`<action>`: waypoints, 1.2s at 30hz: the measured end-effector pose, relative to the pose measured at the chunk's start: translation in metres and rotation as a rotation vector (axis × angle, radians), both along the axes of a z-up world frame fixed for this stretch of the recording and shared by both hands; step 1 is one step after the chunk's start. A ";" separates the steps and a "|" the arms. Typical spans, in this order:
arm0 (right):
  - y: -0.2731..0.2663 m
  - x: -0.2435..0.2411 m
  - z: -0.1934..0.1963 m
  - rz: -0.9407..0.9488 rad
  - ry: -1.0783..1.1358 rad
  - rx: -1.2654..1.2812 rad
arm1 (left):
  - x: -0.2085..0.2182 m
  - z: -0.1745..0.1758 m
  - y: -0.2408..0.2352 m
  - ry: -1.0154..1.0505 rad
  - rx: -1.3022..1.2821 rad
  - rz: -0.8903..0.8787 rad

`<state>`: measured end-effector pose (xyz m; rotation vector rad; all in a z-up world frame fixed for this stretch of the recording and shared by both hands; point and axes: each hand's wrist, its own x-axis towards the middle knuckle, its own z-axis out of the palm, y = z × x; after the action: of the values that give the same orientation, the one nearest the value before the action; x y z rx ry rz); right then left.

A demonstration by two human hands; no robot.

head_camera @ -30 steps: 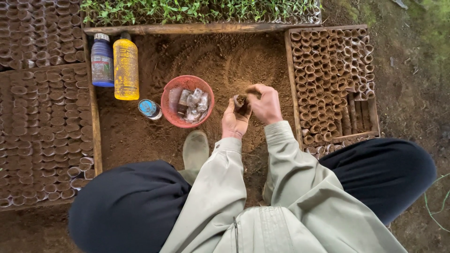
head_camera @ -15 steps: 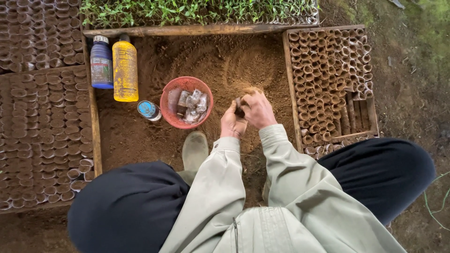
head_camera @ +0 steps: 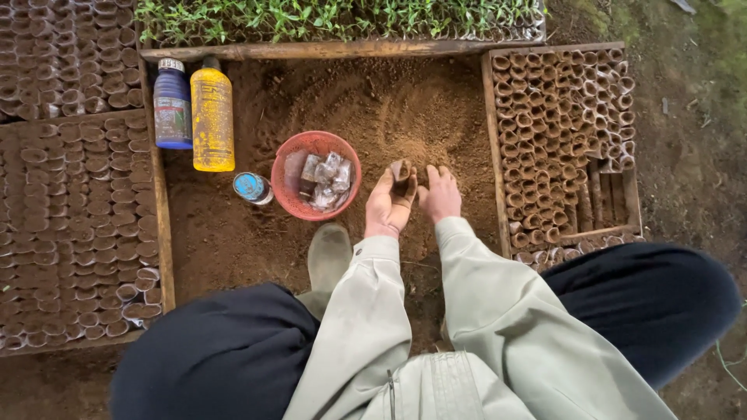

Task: Filling small cardboard seedling tubes with soil and seeds and placing them into a tray.

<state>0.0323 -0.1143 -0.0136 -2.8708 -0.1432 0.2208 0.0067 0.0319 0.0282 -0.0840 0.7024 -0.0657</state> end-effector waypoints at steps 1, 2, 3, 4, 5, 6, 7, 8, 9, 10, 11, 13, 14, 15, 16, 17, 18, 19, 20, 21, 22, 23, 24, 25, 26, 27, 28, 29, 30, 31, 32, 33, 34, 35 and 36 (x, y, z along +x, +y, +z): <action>0.002 0.000 0.002 0.002 0.001 0.001 | 0.002 -0.007 -0.003 0.001 0.001 0.002; 0.004 -0.002 0.003 0.031 -0.058 -0.021 | 0.003 -0.014 -0.005 -0.011 -0.004 0.017; 0.006 -0.005 0.004 0.060 -0.118 -0.042 | 0.004 -0.020 -0.007 -0.023 -0.010 0.032; 0.004 -0.006 -0.005 0.061 -0.113 -0.040 | 0.003 -0.023 -0.006 -0.018 -0.009 0.033; 0.001 -0.007 -0.014 0.088 -0.160 -0.069 | 0.001 -0.026 -0.005 -0.009 -0.017 0.024; -0.003 -0.004 -0.021 0.111 -0.217 -0.101 | 0.005 -0.027 -0.005 -0.009 -0.027 0.013; -0.008 0.000 -0.030 0.110 -0.220 -0.102 | 0.005 -0.030 -0.004 -0.012 -0.028 0.011; -0.013 0.003 -0.039 0.076 -0.136 -0.091 | 0.005 -0.032 -0.004 0.004 -0.055 0.009; -0.019 0.007 -0.047 0.043 -0.053 -0.080 | 0.004 -0.034 -0.004 0.019 -0.082 0.006; -0.026 0.012 -0.056 0.044 -0.052 -0.084 | 0.003 -0.037 -0.004 0.020 -0.085 0.007; -0.033 0.018 -0.065 -0.180 0.026 0.009 | 0.001 -0.039 -0.003 0.028 -0.092 0.004; -0.034 0.026 -0.045 -0.400 0.095 0.103 | 0.005 -0.045 -0.003 0.027 -0.099 0.005; -0.028 0.023 -0.017 -0.537 0.173 0.573 | 0.004 -0.049 -0.004 0.039 -0.084 0.001; -0.022 0.020 0.011 -0.659 0.249 1.047 | 0.004 -0.054 -0.004 0.050 -0.069 -0.003; -0.015 0.021 0.035 -0.656 0.246 1.047 | 0.004 -0.056 -0.004 0.046 -0.070 -0.002; -0.009 0.022 0.060 -0.665 0.273 1.113 | 0.005 -0.058 -0.005 0.061 -0.060 0.002; -0.003 0.022 0.084 -0.675 0.301 1.178 | 0.005 -0.060 -0.005 0.077 -0.051 0.004; 0.004 0.023 0.098 -0.672 0.298 1.179 | 0.005 -0.059 -0.006 0.073 -0.052 0.004; 0.010 0.024 0.111 -0.614 0.316 1.191 | 0.004 -0.057 -0.006 0.088 -0.059 0.012; 0.017 0.024 0.125 -0.556 0.334 1.202 | 0.004 -0.056 -0.007 0.103 -0.066 0.019; 0.021 0.024 0.132 -0.553 0.332 1.202 | 0.005 -0.055 -0.008 0.100 -0.066 0.020; 0.025 0.023 0.138 -0.507 0.343 1.190 | 0.005 -0.054 -0.009 0.101 -0.042 0.010; 0.030 0.022 0.144 -0.462 0.355 1.176 | 0.005 -0.053 -0.010 0.104 -0.018 0.001; 0.032 0.022 0.143 -0.459 0.354 1.176 | 0.007 -0.056 -0.011 0.102 -0.019 0.002; 0.034 0.023 0.142 -0.438 0.361 1.164 | 0.008 -0.059 -0.012 0.097 0.012 -0.004; 0.036 0.023 0.141 -0.417 0.368 1.152 | 0.009 -0.062 -0.013 0.092 0.043 -0.011; 0.037 0.024 0.140 -0.415 0.366 1.151 | 0.009 -0.057 -0.013 0.090 0.042 -0.009; 0.038 0.025 0.139 -0.406 0.356 1.115 | 0.009 -0.053 -0.012 0.088 0.028 -0.003; 0.039 0.024 0.138 -0.397 0.349 1.078 | 0.008 -0.049 -0.011 0.089 0.015 0.004; 0.041 0.024 0.140 -0.396 0.351 1.077 | 0.007 -0.045 -0.010 0.090 0.014 0.007; 0.042 0.024 0.142 -0.347 0.323 1.003 | 0.006 -0.041 -0.010 0.080 0.018 0.005; 0.043 0.023 0.144 -0.298 0.295 0.929 | 0.006 -0.037 -0.011 0.071 0.022 0.003; 0.044 0.023 0.147 -0.298 0.293 0.927 | 0.006 -0.036 -0.011 0.069 0.020 0.002; 0.045 0.024 0.149 -0.273 0.268 0.834 | 0.006 -0.035 -0.011 0.068 0.006 0.002; 0.045 0.024 0.152 -0.247 0.244 0.742 | 0.006 -0.035 -0.011 0.068 -0.007 0.002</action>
<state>0.0561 -0.0690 0.1383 -2.0801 0.1494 0.3726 0.0123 0.0207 -0.0067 -0.0940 0.7700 -0.0638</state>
